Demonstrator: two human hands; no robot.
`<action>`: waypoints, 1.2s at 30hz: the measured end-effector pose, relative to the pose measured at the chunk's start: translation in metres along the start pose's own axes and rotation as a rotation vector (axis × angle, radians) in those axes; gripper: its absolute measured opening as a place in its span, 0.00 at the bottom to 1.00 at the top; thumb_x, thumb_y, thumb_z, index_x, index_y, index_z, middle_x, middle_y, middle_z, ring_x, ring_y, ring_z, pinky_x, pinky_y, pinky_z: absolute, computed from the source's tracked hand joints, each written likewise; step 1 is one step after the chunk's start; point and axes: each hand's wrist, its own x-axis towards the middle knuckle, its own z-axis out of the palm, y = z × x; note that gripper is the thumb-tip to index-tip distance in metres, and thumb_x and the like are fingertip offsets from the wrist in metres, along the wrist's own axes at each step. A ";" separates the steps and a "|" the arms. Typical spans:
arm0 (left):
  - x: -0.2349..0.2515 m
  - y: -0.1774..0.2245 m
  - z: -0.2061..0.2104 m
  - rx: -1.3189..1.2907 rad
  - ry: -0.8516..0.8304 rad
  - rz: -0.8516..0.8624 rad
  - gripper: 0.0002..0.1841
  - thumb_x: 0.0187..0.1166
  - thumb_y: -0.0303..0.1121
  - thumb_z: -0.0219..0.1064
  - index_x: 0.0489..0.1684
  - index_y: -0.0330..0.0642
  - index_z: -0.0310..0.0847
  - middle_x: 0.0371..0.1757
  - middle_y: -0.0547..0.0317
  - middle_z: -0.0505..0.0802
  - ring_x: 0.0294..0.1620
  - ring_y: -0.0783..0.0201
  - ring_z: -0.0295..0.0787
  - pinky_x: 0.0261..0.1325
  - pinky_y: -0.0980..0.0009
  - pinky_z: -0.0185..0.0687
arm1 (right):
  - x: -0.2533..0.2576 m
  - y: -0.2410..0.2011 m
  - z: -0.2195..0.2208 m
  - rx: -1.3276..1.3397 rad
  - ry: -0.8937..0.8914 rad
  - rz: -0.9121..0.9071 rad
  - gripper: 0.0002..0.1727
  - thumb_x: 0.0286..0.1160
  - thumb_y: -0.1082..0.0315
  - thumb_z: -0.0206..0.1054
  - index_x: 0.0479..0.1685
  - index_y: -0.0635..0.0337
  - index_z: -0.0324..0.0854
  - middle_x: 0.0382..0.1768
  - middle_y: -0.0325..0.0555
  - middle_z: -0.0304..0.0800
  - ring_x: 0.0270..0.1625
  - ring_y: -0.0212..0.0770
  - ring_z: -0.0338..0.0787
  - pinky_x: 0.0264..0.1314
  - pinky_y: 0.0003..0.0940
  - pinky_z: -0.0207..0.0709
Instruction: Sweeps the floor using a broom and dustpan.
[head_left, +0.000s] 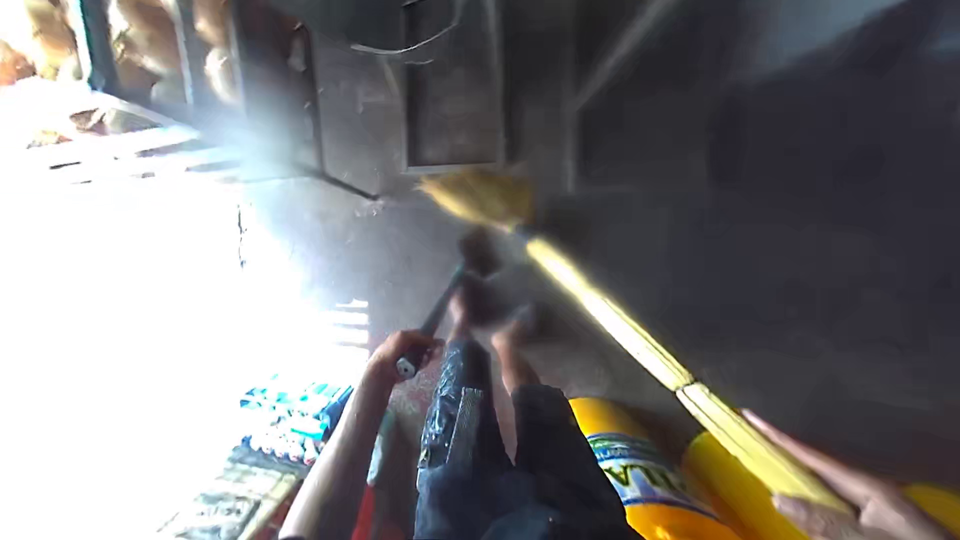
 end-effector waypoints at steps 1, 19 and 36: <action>-0.011 -0.022 -0.012 -0.095 -0.007 0.014 0.13 0.89 0.29 0.48 0.56 0.33 0.75 0.37 0.50 0.91 0.21 0.72 0.83 0.20 0.81 0.75 | 0.027 -0.011 -0.019 -0.033 -0.058 -0.131 0.49 0.71 0.63 0.69 0.92 0.69 0.47 0.46 0.49 0.89 0.21 0.29 0.81 0.21 0.30 0.80; 0.018 -0.128 -0.179 -0.988 0.263 0.013 0.08 0.79 0.22 0.54 0.51 0.35 0.68 0.30 0.48 0.82 0.18 0.64 0.82 0.19 0.74 0.83 | 0.313 -0.142 0.263 -0.378 -0.242 0.301 0.36 0.89 0.61 0.58 0.95 0.41 0.48 0.34 0.44 0.79 0.21 0.35 0.76 0.23 0.31 0.74; 0.023 -0.103 -0.202 -1.080 0.274 -0.018 0.13 0.75 0.18 0.57 0.56 0.34 0.68 0.36 0.45 0.82 0.21 0.61 0.82 0.23 0.70 0.86 | 0.205 -0.108 0.312 -0.003 -0.128 0.422 0.33 0.91 0.65 0.51 0.95 0.41 0.49 0.22 0.41 0.75 0.14 0.32 0.73 0.13 0.27 0.69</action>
